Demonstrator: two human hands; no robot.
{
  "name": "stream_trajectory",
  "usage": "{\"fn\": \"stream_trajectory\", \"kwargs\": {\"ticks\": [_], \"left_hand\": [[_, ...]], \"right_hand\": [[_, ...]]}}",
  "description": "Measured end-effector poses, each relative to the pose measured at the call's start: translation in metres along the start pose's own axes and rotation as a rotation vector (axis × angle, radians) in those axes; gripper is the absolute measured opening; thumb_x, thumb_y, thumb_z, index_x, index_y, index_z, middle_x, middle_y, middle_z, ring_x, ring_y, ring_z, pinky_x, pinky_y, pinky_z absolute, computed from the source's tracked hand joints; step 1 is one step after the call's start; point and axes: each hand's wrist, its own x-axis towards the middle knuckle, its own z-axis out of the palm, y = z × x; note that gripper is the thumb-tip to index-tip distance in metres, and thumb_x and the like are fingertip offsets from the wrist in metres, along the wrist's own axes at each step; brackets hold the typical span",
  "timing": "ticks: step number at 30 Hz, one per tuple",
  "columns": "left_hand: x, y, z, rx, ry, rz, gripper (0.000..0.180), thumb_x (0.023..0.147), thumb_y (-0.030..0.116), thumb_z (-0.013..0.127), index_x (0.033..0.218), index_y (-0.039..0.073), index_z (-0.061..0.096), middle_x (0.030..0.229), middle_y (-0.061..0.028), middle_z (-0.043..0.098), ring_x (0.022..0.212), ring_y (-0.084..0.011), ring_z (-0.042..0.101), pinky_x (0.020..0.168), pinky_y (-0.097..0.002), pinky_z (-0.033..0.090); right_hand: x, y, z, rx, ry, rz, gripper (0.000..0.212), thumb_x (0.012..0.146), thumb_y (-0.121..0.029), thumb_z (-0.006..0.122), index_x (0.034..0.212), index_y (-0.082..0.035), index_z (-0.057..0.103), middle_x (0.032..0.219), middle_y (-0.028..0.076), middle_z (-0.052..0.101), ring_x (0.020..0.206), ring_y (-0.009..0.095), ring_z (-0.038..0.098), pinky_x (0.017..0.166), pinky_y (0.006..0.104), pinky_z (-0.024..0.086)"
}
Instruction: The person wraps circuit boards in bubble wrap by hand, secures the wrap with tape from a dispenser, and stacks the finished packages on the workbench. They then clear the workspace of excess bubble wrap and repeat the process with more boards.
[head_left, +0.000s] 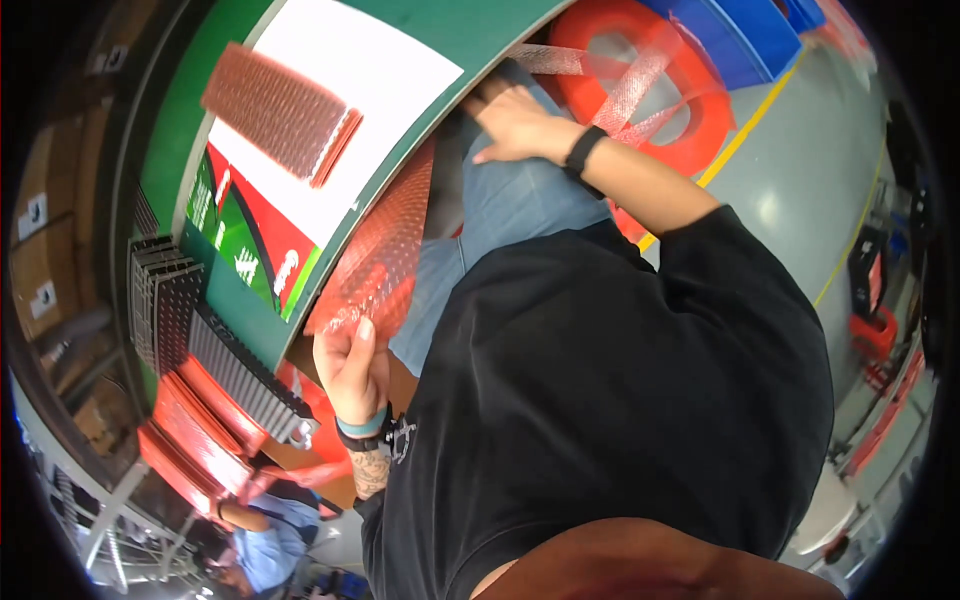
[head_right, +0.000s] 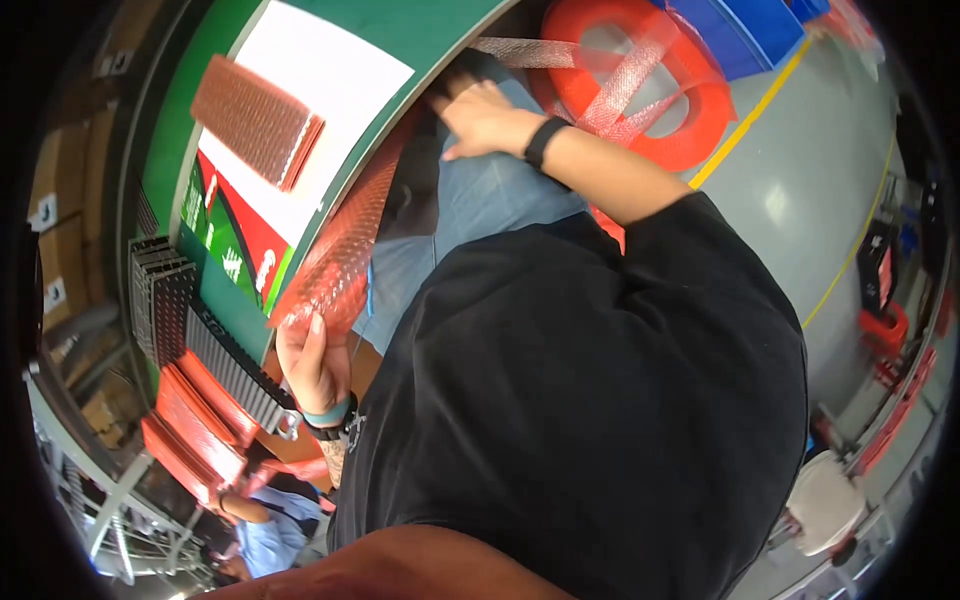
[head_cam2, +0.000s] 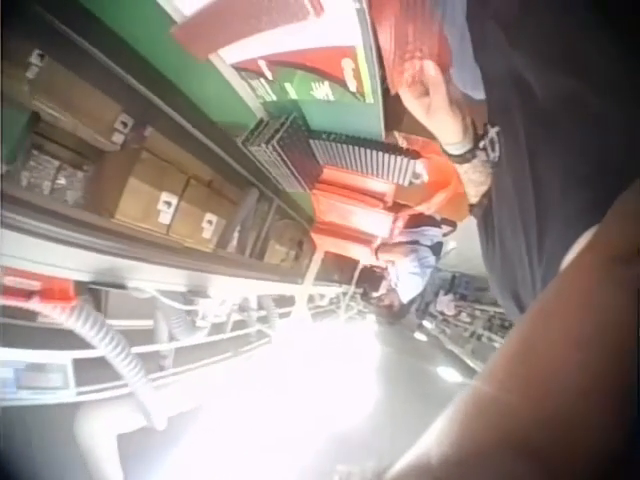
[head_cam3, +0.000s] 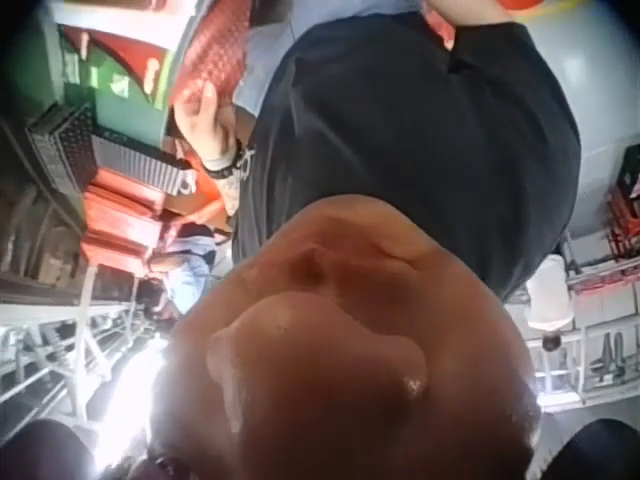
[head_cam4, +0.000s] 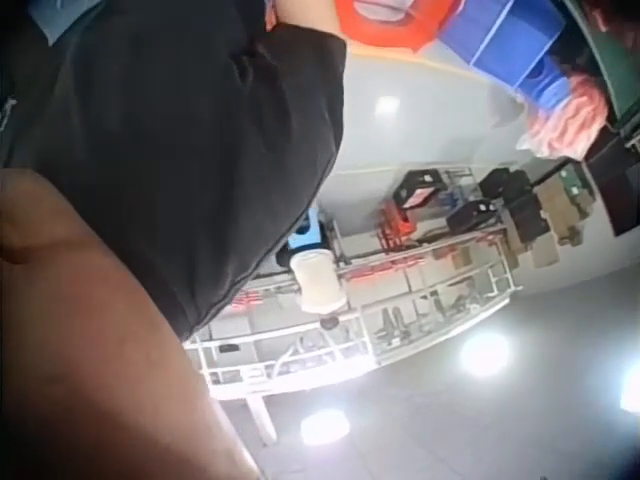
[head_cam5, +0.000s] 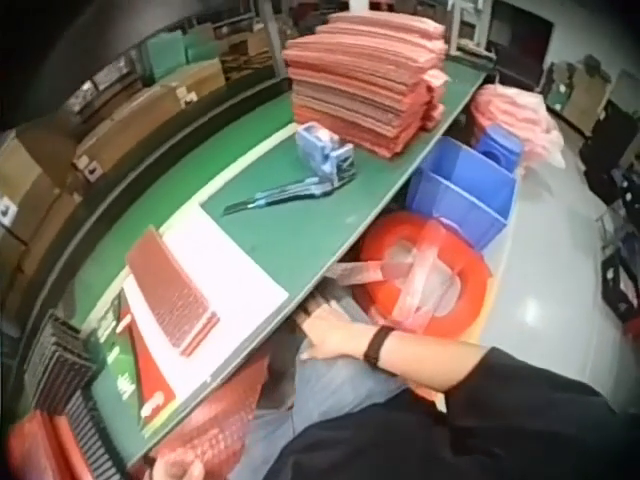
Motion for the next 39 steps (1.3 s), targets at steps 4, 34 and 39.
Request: {"fn": "stream_trajectory", "kwargs": {"ticks": [4, 34, 39], "left_hand": [[-0.012, 0.012, 0.023, -0.053, -0.118, -0.059, 0.05, 0.088, -0.001, 0.07, 0.134, -0.004, 0.052, 0.136, -0.0175, 0.058, 0.124, -0.027, 0.056, 0.109, -0.0423, 0.04], [0.131, -0.16, -0.087, 0.343, 0.071, -0.47, 0.013, 0.098, 0.007, 0.059, 0.107, -0.002, 0.056, 0.086, -0.0133, 0.069, 0.057, -0.0205, 0.066, 0.053, -0.0338, 0.058], [0.169, -0.204, -0.095, 0.528, 0.116, -0.421, 0.018, 0.098, 0.011, 0.062, 0.109, -0.002, 0.056, 0.082, -0.012, 0.069, 0.053, -0.0185, 0.063, 0.045, -0.0302, 0.052]], "right_hand": [[0.01, 0.006, 0.0, -0.057, 0.265, -0.077, 0.079, 0.076, -0.037, 0.083, 0.141, -0.004, 0.051, 0.143, 0.023, 0.05, 0.135, 0.043, 0.045, 0.106, 0.0589, 0.042], [-0.169, 0.172, 0.084, -0.068, 0.141, 0.281, 0.024, 0.077, 0.001, 0.058, 0.1, -0.003, 0.056, 0.1, 0.017, 0.061, 0.101, 0.038, 0.062, 0.077, 0.0486, 0.055], [-0.164, 0.165, 0.094, -0.103, 0.276, 0.325, 0.022, 0.079, -0.003, 0.062, 0.099, -0.004, 0.055, 0.101, 0.017, 0.062, 0.104, 0.037, 0.062, 0.083, 0.0476, 0.053]]}}
